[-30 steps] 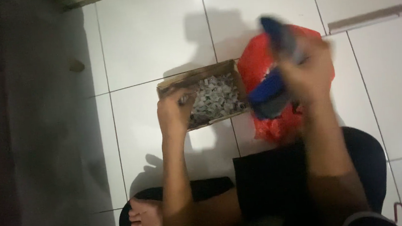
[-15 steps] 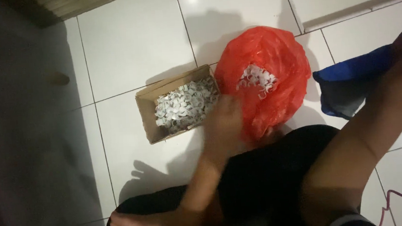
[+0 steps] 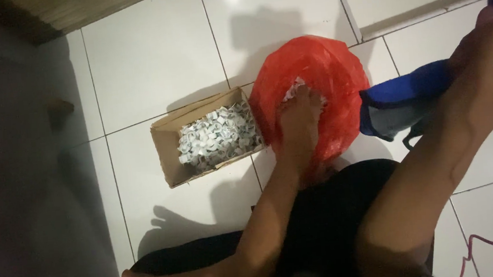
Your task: Manually stapling small white plastic fasteners one by one using a blue hand stapler while sitting on the floor.
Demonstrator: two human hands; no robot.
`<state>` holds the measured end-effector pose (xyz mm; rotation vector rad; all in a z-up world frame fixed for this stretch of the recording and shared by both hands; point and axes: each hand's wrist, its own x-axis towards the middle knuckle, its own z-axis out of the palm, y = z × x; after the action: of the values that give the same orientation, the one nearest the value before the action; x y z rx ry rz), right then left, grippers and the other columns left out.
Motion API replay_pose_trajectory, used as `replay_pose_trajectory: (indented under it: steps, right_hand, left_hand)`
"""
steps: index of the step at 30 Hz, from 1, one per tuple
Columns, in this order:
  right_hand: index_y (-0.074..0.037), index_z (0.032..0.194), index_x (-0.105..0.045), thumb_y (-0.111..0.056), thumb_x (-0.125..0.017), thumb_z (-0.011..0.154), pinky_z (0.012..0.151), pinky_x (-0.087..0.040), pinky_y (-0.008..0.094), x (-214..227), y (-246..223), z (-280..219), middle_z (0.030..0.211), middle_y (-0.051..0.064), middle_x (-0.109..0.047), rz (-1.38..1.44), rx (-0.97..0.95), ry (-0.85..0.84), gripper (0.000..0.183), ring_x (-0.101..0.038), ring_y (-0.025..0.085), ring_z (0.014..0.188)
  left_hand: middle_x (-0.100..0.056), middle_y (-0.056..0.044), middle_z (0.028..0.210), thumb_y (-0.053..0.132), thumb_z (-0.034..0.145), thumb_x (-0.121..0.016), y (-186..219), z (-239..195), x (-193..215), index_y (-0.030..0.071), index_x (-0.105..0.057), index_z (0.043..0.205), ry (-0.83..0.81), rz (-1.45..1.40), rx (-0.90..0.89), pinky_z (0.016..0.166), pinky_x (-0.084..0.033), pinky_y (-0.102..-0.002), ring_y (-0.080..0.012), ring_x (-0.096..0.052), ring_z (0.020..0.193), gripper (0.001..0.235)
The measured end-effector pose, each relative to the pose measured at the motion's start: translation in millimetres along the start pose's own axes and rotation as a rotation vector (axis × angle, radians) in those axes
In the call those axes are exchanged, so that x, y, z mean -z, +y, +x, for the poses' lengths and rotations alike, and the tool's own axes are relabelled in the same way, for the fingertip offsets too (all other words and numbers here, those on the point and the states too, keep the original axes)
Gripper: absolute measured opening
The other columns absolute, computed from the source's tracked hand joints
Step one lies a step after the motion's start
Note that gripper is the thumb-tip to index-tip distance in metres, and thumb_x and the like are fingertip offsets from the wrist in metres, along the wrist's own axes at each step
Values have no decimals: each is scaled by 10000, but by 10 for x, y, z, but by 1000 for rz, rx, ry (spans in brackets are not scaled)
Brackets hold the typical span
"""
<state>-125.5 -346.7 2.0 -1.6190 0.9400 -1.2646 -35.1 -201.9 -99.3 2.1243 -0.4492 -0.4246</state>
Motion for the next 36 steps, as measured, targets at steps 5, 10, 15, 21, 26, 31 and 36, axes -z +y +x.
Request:
replay_pose_trajectory:
  steps: [5,10,15,21,26,31,36]
  right_hand:
    - [-77,1048,-693,-260,-673,1069,646,-455,209,-35,12,12,767,17,-611,14,2,14,185,-572,99,665]
    - [-66,1070,-685,-226,-642,1101,616,-460,231,-43,29,18,771,37,-616,-41,67,5,168,-579,124,633]
    - [-69,1072,-673,-185,-652,1082,637,-468,221,-68,-14,7,762,16,-577,-7,18,0,119,-544,98,648]
    - [25,1188,-672,-65,-605,1110,635,-423,264,-103,-22,-52,823,96,-576,30,212,-107,137,-519,162,679]
    - [69,1194,-667,18,-612,1133,674,-454,290,-130,-112,-73,846,132,-591,-28,343,-182,97,-541,193,711]
    - [68,1280,-643,16,-560,1109,756,-475,310,-143,-174,-125,882,127,-581,-3,321,-253,198,-546,191,749]
    - [-9,879,-608,-61,-624,870,669,-357,236,-188,-185,-223,767,33,-533,199,89,-782,56,-413,109,647]
  left_hand:
    - [-563,-172,1319,341,979,-485,-416,205,-382,87,-572,1265,28,782,-230,845,-505,-462,-316,-620,1058,393]
    - [-612,-87,1274,192,915,-557,-312,34,-189,134,-681,1122,138,724,-416,914,-453,-480,-311,-538,1285,248]
    - [-618,-129,1250,105,884,-565,-218,-141,121,78,-630,1187,169,536,-343,701,-549,-445,-336,-667,900,310]
    - [-678,-173,1171,166,956,-550,54,-441,472,17,-611,1193,138,80,-333,811,-545,-383,-340,-698,961,286]
    - [-625,-113,1016,2,858,-614,136,-479,422,-4,-615,1057,83,-739,-121,837,-483,-319,-220,-596,908,199]
    - [-679,-55,1007,112,787,-774,339,-654,830,74,-652,997,316,-41,-430,838,-524,-327,-215,-657,929,246]
    - [-715,-71,1036,-34,850,-708,-56,-699,1312,102,-646,1051,284,-635,-325,891,-637,-316,-192,-725,943,250]
